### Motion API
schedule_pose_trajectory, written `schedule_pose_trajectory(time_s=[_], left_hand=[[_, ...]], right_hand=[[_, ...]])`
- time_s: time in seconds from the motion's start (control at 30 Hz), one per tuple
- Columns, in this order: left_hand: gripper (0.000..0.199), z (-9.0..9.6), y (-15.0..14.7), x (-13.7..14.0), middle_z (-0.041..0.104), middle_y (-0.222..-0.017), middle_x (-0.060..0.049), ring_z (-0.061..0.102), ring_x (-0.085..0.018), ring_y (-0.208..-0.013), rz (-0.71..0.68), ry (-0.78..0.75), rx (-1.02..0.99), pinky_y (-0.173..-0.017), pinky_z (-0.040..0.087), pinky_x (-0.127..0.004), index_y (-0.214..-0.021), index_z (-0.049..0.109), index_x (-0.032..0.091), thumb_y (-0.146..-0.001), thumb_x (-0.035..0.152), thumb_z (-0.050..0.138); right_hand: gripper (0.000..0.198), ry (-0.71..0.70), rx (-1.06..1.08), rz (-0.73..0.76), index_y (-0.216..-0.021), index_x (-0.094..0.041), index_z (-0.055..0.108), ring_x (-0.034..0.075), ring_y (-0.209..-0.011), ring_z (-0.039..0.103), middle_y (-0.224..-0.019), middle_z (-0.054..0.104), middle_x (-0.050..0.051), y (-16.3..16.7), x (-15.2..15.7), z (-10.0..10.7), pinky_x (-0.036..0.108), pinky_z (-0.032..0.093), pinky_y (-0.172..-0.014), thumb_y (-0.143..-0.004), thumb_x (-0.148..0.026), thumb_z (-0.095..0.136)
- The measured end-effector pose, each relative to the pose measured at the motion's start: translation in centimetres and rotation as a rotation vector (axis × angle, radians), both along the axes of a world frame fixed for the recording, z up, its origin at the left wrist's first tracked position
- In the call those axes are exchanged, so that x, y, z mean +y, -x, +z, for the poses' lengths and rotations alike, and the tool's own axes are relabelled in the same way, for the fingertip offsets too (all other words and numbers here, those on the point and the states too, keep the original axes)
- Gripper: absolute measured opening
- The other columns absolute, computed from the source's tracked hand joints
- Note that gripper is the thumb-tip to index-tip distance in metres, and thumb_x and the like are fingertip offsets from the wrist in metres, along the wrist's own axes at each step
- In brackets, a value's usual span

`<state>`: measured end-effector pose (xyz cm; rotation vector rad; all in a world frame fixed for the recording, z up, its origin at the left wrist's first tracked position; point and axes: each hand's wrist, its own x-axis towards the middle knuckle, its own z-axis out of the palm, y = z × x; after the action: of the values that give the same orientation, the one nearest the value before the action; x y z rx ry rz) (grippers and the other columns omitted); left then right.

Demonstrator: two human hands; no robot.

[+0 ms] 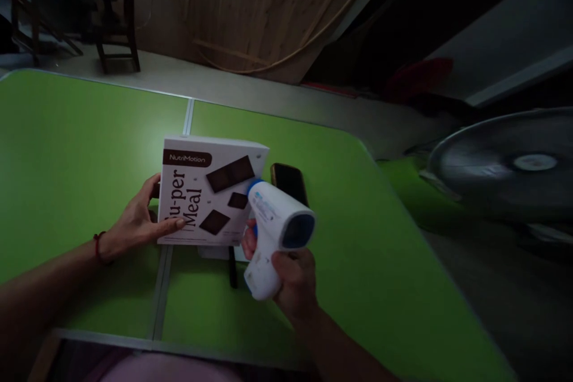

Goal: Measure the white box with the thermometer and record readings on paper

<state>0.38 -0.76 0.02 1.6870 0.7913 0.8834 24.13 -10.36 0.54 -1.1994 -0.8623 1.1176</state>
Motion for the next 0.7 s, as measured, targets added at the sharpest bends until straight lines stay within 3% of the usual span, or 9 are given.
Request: schedule_pose_trajectory(time_s=[0.17, 0.33, 0.43, 0.53, 0.63, 0.7], left_hand=[[0.061, 0.4, -0.1, 0.0, 0.063, -0.125, -0.015, 0.068, -0.032, -0.108, 0.025, 0.076, -0.032, -0.069, 0.069, -0.041, -0.127, 0.046, 0.017, -0.082, 0.042, 0.078], [0.045, 0.9, 0.0, 0.1, 0.068, -0.115, -0.01, 0.072, -0.026, -0.096, 0.037, 0.054, -0.06, -0.066, 0.069, -0.038, -0.115, 0.052, 0.019, -0.084, 0.04, 0.077], [0.044, 0.5, 0.3, 0.7, 0.066, -0.116, -0.005, 0.068, -0.025, -0.102, 0.18, -0.062, -0.038, -0.077, 0.067, -0.042, -0.109, 0.054, 0.021, -0.081, 0.042, 0.08], [0.059, -0.4, 1.2, 1.9, 0.062, -0.124, 0.0, 0.061, -0.027, -0.116, 0.352, -0.188, 0.02, -0.088, 0.063, -0.046, -0.118, 0.05, 0.022, -0.077, 0.047, 0.083], [0.073, -1.3, 2.4, 3.1, 0.056, -0.133, 0.004, 0.052, -0.029, -0.126, 0.434, -0.254, 0.084, -0.092, 0.06, -0.047, -0.131, 0.042, 0.025, -0.076, 0.049, 0.083], [0.076, -1.5, 3.3, 3.8, 0.053, -0.137, 0.006, 0.05, -0.029, -0.128, 0.439, -0.235, 0.118, -0.091, 0.059, -0.047, -0.135, 0.038, 0.026, -0.078, 0.05, 0.082]], right_hand=[[0.032, 0.066, -0.119, -0.115, -0.085, -0.018, 0.071, 0.02, -0.062, 0.06, -0.068, 0.065, 0.004, -2.6, 0.1, -0.5, 0.034, 0.05, -0.057, -0.066, -0.044, 0.067], [0.051, 0.223, -0.631, -0.145, -0.095, -0.017, 0.074, 0.027, -0.075, 0.067, -0.087, 0.075, 0.011, -5.0, 0.8, -2.5, 0.038, 0.053, -0.064, -0.068, -0.06, 0.071], [0.06, 0.201, -0.978, -0.211, -0.101, -0.017, 0.075, 0.028, -0.075, 0.065, -0.089, 0.073, 0.013, -6.0, 0.6, -4.4, 0.039, 0.051, -0.062, -0.069, -0.067, 0.069], [0.058, 0.198, -1.202, -0.185, -0.108, -0.016, 0.074, 0.027, -0.074, 0.064, -0.09, 0.071, 0.014, -6.5, 0.1, -5.7, 0.038, 0.049, -0.059, -0.079, -0.065, 0.062], [0.052, 0.147, -1.352, -0.177, -0.111, -0.014, 0.072, 0.028, -0.076, 0.064, -0.091, 0.068, 0.015, -6.1, -0.5, -5.4, 0.038, 0.051, -0.057, -0.087, -0.059, 0.057], [0.044, 0.016, -1.401, -0.246, -0.11, -0.014, 0.072, 0.03, -0.084, 0.065, -0.097, 0.067, 0.017, -5.3, -0.7, -4.3, 0.04, 0.054, -0.063, -0.089, -0.051, 0.059]])
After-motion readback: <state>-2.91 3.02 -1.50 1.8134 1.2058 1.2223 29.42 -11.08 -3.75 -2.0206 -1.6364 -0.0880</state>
